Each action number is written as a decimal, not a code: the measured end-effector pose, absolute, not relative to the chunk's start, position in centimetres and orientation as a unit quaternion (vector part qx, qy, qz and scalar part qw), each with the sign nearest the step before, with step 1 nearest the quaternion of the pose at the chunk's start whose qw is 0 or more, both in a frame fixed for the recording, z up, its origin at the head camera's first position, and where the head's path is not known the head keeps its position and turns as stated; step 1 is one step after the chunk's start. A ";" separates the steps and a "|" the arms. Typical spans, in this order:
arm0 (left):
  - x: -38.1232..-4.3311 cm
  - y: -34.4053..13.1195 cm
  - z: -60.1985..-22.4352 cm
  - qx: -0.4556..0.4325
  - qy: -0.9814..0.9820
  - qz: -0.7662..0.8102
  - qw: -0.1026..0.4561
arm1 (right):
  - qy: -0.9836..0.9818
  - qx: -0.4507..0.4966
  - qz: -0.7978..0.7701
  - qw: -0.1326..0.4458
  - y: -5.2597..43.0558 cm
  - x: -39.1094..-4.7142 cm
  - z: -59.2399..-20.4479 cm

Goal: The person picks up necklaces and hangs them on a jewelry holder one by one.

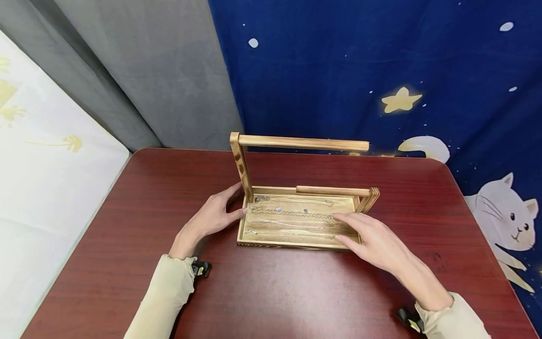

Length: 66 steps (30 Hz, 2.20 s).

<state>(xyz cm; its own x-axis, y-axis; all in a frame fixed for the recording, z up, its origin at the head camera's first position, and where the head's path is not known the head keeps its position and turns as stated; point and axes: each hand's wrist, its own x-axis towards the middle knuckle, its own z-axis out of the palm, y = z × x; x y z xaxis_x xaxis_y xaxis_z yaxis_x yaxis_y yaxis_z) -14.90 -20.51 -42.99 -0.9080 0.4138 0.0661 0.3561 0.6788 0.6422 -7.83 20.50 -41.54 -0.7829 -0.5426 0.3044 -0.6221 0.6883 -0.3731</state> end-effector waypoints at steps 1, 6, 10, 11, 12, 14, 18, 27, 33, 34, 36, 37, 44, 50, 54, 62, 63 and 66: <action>-14.9 -20.5 -43.0 0.210 0.913 0.347 0.045 | -0.912 0.321 0.242 0.083 20.4 -8.0 -41.6; -14.9 -20.3 -43.2 0.207 0.896 0.388 0.059 | -0.904 0.326 0.268 0.072 19.6 -8.4 -42.1; -15.0 -20.2 -43.3 0.197 0.895 0.394 0.063 | -0.899 0.329 0.283 0.065 19.0 -8.7 -42.4; -15.0 -20.3 -43.3 0.194 0.896 0.395 0.065 | -0.897 0.330 0.286 0.064 18.9 -8.9 -42.5; -15.0 -20.3 -43.3 0.191 0.895 0.396 0.067 | -0.896 0.332 0.288 0.063 18.8 -9.0 -42.6; -15.1 -20.3 -43.3 0.192 0.893 0.400 0.072 | -0.895 0.338 0.283 0.067 18.6 -9.3 -42.9; -15.2 -20.2 -43.3 0.194 0.890 0.403 0.084 | -0.895 0.345 0.272 0.075 18.4 -9.8 -43.4; -16.0 -20.2 -43.3 0.196 0.893 0.395 0.094 | -0.890 0.336 0.304 0.048 17.4 -10.1 -43.9; -16.4 -20.2 -43.4 0.190 0.890 0.401 0.107 | -0.882 0.317 0.348 0.011 16.3 -10.0 -44.0; -16.5 -20.2 -43.4 0.187 0.889 0.403 0.110 | -0.883 0.314 0.349 0.004 16.1 -10.0 -44.0; -16.6 -20.2 -43.4 0.185 0.887 0.407 0.115 | -0.884 0.310 0.349 -0.007 15.8 -10.1 -44.1; -16.7 -20.2 -43.4 0.185 0.886 0.408 0.117 | -0.885 0.308 0.348 -0.012 15.7 -10.1 -44.1; -17.2 -20.2 -43.5 0.177 0.881 0.419 0.131 | -0.887 0.312 0.339 -0.012 15.3 -10.3 -44.3; -17.1 -20.6 -43.7 0.172 0.884 0.415 0.128 | -0.890 0.318 0.327 -0.018 14.7 -10.5 -44.2; -17.0 -20.9 -43.8 0.170 0.883 0.418 0.127 | -0.890 0.317 0.327 -0.029 14.1 -10.7 -44.3; -17.2 -20.8 -43.9 0.181 0.873 0.435 0.125 | -0.896 0.300 0.325 -0.039 13.6 -10.8 -44.4; -17.2 -20.7 -44.0 0.179 0.872 0.437 0.125 | -0.898 0.296 0.324 -0.038 13.6 -10.8 -44.4; -17.3 -20.6 -44.0 0.173 0.870 0.443 0.127 | -0.903 0.287 0.318 -0.033 13.5 -10.9 -44.5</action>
<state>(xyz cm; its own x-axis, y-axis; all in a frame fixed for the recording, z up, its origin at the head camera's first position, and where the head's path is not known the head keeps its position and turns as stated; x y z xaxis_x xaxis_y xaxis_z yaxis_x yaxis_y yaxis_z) -17.25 -20.64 -44.02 -0.9081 0.4133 -0.0671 0.1888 0.5470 0.8156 -10.88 13.50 -44.50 -0.8333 -0.5390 0.1228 -0.4969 0.6328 -0.5939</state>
